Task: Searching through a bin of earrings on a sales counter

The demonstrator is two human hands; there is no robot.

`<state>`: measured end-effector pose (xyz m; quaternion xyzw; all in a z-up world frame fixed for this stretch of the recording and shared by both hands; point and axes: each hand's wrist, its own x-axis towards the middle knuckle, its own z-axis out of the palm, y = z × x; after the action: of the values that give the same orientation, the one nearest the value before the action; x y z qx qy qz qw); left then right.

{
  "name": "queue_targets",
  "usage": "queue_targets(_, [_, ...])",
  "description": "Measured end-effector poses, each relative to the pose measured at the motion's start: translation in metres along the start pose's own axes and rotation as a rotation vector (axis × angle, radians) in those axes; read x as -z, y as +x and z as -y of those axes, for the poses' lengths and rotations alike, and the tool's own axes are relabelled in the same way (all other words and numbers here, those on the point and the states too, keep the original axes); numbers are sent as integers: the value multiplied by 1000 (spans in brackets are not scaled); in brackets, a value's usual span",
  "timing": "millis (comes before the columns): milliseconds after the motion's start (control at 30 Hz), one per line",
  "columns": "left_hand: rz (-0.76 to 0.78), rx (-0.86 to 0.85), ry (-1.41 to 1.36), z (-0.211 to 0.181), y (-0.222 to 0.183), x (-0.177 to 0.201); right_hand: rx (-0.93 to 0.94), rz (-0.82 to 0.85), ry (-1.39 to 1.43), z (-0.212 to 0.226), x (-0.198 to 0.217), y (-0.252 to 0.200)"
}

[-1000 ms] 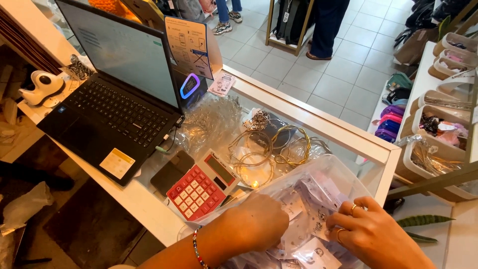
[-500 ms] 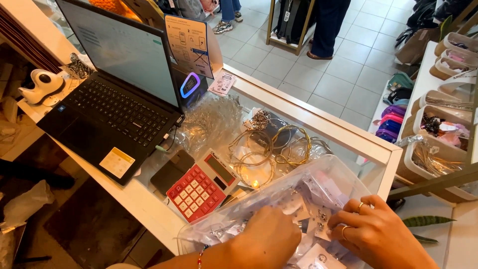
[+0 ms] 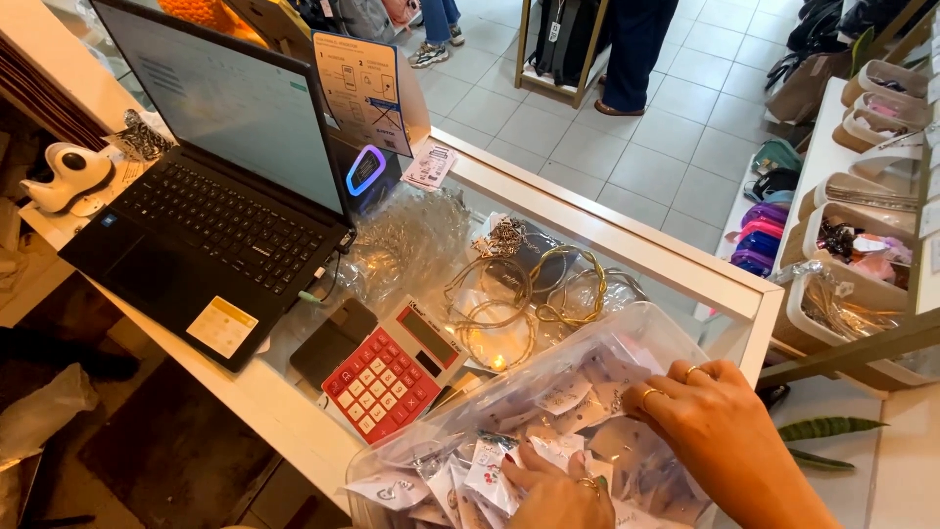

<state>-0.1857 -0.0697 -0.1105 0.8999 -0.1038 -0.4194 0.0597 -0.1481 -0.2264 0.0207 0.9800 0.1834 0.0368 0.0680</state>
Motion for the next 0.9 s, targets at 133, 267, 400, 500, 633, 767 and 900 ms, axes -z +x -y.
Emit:
queue_targets(133, [267,158,22,-12,-7,38,-44,8,34,0,14,7])
queue_targets(267, [497,158,244,-21,20,28,-42,-53,-9,-4,17,11])
queue_targets(400, [-67,-636,598,14,-60,72,-78,-157,170,2,19,13])
queue_targets(500, [-225,-657,749,27,-72,102,50,-95,34,-2,15,12])
queue_targets(633, [-187,-669,620,33,-70,119,77,-57,37,-4,17,14])
queue_targets(767, [-223,-675,597,36,-60,121,143,-25,110,-7,8,13])
queue_targets(900, [-167,-656,562,35,-70,134,177,-143,74,-4,9,16])
